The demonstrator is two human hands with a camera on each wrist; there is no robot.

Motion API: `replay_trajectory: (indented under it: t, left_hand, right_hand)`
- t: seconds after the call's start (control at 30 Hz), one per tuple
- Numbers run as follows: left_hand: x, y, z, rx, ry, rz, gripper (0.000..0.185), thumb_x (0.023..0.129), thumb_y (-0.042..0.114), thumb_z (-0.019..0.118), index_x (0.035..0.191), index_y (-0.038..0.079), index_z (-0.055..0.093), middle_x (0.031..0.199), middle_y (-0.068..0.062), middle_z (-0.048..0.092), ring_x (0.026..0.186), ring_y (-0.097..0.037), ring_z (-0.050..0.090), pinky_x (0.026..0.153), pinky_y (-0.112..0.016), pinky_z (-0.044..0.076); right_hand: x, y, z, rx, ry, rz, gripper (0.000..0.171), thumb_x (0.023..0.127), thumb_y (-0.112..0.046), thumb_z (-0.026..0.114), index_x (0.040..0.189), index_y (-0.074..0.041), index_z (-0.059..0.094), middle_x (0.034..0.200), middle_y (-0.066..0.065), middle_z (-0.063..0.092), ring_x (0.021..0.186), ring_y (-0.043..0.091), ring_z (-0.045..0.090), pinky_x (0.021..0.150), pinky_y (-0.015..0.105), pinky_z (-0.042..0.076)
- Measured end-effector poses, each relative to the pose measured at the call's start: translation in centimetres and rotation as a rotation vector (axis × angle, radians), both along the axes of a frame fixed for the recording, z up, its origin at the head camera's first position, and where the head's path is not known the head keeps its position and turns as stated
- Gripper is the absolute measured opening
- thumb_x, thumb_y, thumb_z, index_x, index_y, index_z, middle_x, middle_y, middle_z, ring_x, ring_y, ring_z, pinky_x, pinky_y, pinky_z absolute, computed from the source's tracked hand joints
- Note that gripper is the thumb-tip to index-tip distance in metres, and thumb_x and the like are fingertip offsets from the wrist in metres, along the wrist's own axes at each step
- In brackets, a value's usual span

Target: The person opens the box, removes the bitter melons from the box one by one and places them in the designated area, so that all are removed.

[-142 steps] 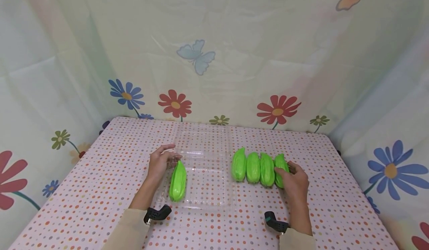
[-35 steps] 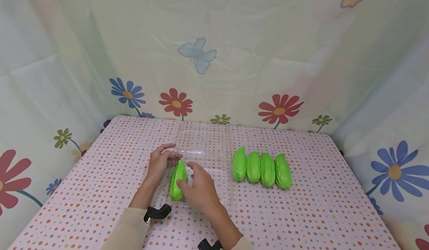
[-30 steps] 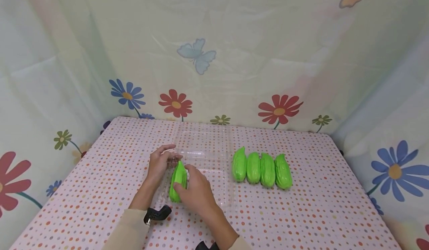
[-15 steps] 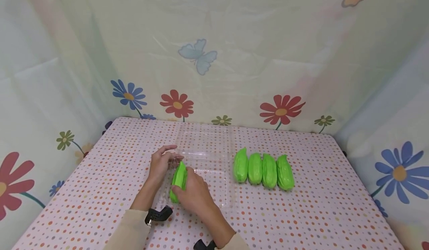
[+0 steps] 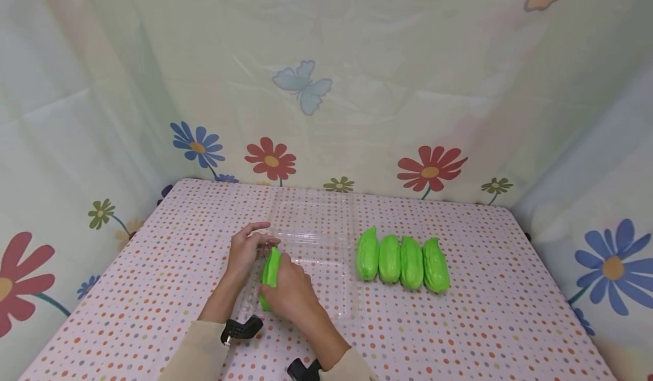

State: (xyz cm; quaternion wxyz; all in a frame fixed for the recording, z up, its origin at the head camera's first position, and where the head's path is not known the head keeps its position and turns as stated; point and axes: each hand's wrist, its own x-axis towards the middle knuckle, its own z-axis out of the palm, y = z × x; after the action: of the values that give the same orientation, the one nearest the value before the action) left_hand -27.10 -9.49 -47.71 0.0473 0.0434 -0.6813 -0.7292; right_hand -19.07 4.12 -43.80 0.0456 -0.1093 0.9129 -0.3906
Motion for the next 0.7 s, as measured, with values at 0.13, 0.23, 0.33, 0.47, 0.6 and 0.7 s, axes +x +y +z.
replay_trajectory:
  t: [0.13,0.23,0.33,0.47,0.6,0.7]
  left_hand:
    - [0.0,0.0,-0.1,-0.002,-0.001,0.006,0.04,0.09,0.006,0.052,0.128,0.0,0.064,0.091,-0.016,0.077,0.081,-0.022,0.075,0.066,-0.023,0.057]
    - [-0.1,0.0,-0.1,-0.013,-0.003,0.015,0.04,0.089,0.007,0.053,0.127,0.001,0.065,0.09,-0.016,0.077,0.075,-0.019,0.072,0.065,-0.023,0.055]
    - [-0.2,0.0,-0.2,-0.025,-0.003,0.022,0.039,0.088,0.008,0.053,0.125,0.002,0.066,0.091,-0.015,0.077,0.074,-0.017,0.071,0.066,-0.023,0.054]
    - [-0.3,0.0,-0.2,-0.004,-0.005,0.013,0.04,0.089,0.007,0.053,0.126,0.002,0.066,0.092,-0.018,0.076,0.076,-0.019,0.073,0.068,-0.027,0.058]
    - [-0.3,0.1,-0.3,0.035,0.004,0.004,0.041,0.089,0.005,0.052,0.128,-0.001,0.064,0.092,-0.02,0.076,0.077,-0.024,0.074,0.07,-0.032,0.061]
    - [-0.3,0.1,-0.4,0.046,0.013,0.006,0.041,0.089,0.004,0.052,0.128,-0.002,0.063,0.091,-0.02,0.076,0.079,-0.03,0.075,0.072,-0.034,0.062]
  right_hand:
    - [-0.1,0.2,0.0,-0.02,0.006,-0.033,0.046,0.082,-0.013,0.07,0.121,0.005,0.055,0.075,0.005,0.056,0.061,0.017,0.055,0.048,0.03,0.048]
    - [-0.2,0.4,0.1,-0.043,0.017,-0.055,0.05,0.082,-0.013,0.069,0.125,0.006,0.055,0.076,0.006,0.058,0.062,0.017,0.057,0.048,0.029,0.049]
    - [-0.3,0.8,0.2,-0.048,0.027,-0.067,0.058,0.082,-0.015,0.069,0.134,0.006,0.053,0.081,0.006,0.059,0.066,0.016,0.057,0.051,0.028,0.05]
    - [0.0,1.4,0.5,-0.06,0.049,-0.099,0.066,0.082,-0.016,0.069,0.142,0.005,0.05,0.09,0.008,0.062,0.071,0.017,0.058,0.056,0.028,0.05]
    - [0.4,2.2,1.2,-0.079,0.071,-0.15,0.067,0.082,-0.019,0.07,0.144,-0.001,0.051,0.103,0.011,0.066,0.076,0.017,0.059,0.06,0.029,0.051]
    - [0.7,2.9,1.8,-0.085,0.089,-0.164,0.067,0.082,-0.02,0.07,0.144,-0.003,0.051,0.113,0.013,0.067,0.078,0.017,0.061,0.061,0.029,0.052]
